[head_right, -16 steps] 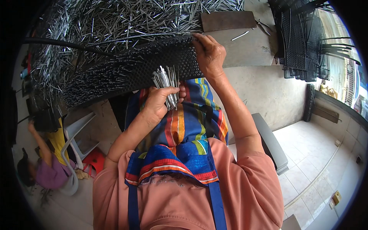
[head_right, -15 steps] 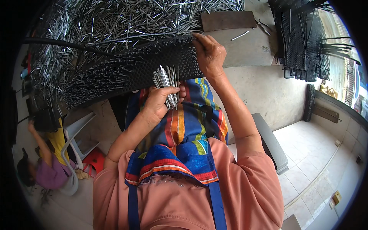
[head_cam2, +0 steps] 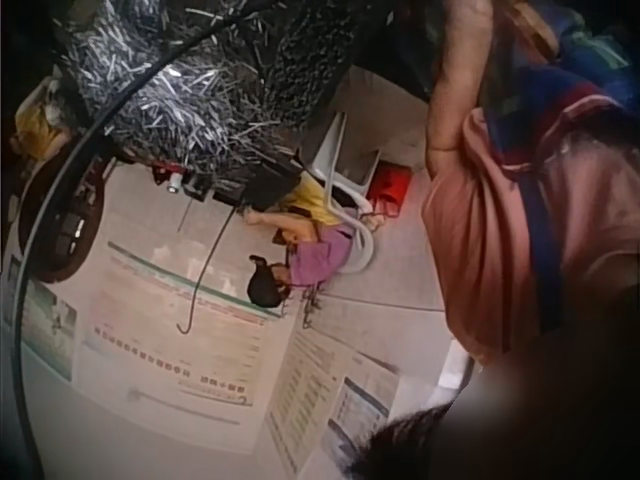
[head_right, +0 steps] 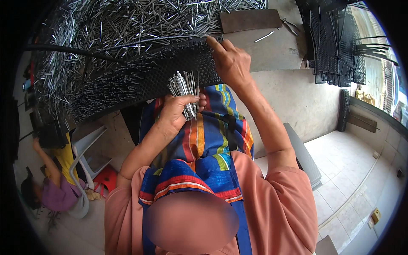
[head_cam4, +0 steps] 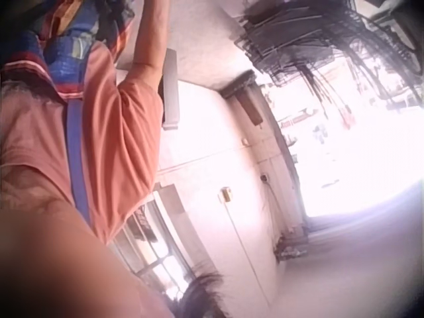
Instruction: Assembling or sorting thin metal wires into bundles or through a mesh at a workbench.
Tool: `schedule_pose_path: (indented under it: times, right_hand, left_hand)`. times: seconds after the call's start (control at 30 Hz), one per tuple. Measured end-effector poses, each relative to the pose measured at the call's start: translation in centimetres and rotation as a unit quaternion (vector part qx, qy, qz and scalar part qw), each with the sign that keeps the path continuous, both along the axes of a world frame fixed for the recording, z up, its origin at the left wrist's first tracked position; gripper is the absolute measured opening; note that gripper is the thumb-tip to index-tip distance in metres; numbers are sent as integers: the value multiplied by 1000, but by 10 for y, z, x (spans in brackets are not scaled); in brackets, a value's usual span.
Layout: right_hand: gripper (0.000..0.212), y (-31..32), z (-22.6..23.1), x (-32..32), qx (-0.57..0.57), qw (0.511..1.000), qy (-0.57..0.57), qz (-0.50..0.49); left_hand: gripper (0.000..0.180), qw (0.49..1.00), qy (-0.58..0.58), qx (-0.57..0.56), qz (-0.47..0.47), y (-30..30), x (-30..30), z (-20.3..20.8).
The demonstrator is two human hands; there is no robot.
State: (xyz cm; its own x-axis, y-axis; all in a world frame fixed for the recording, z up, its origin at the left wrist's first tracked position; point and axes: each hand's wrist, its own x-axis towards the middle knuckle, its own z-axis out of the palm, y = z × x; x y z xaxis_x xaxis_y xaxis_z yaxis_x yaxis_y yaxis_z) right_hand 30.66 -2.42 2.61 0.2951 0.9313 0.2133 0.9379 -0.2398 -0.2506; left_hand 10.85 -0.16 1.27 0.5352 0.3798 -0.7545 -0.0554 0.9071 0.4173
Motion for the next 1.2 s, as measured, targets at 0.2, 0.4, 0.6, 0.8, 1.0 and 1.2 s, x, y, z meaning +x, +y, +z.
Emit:
schedule_pose_path:
  times: [0.2, 0.4, 0.6, 0.8, 1.0, 1.2]
  right_hand:
    - [7, -36, -9, -34, -30, 830, 556, -23]
    - [13, -40, -8, -25, -22, 705, 698, -122]
    - [1, -18, -8, 9, 316, 799, 497, -118]
    - [8, -5, -21, 24, 284, 874, 392, -42]
    - [8, -4, -19, 23, 264, 894, 361, -30]
    - [11, 3, -29, 23, 215, 926, 301, -74]
  left_hand:
    - [32, 999, -29, 24, 11, -2, 5, 12]
    - [28, 995, -3, 68, 74, -5, 4, 9]
    - [15, 999, 34, 9, 23, -6, -3, 4]
    - [21, 999, 10, 26, -20, -5, -3, 4]
    - [20, 997, 5, 61, -39, -4, -4, 3]
    - [13, 997, 30, 67, -7, -6, -2, 8]
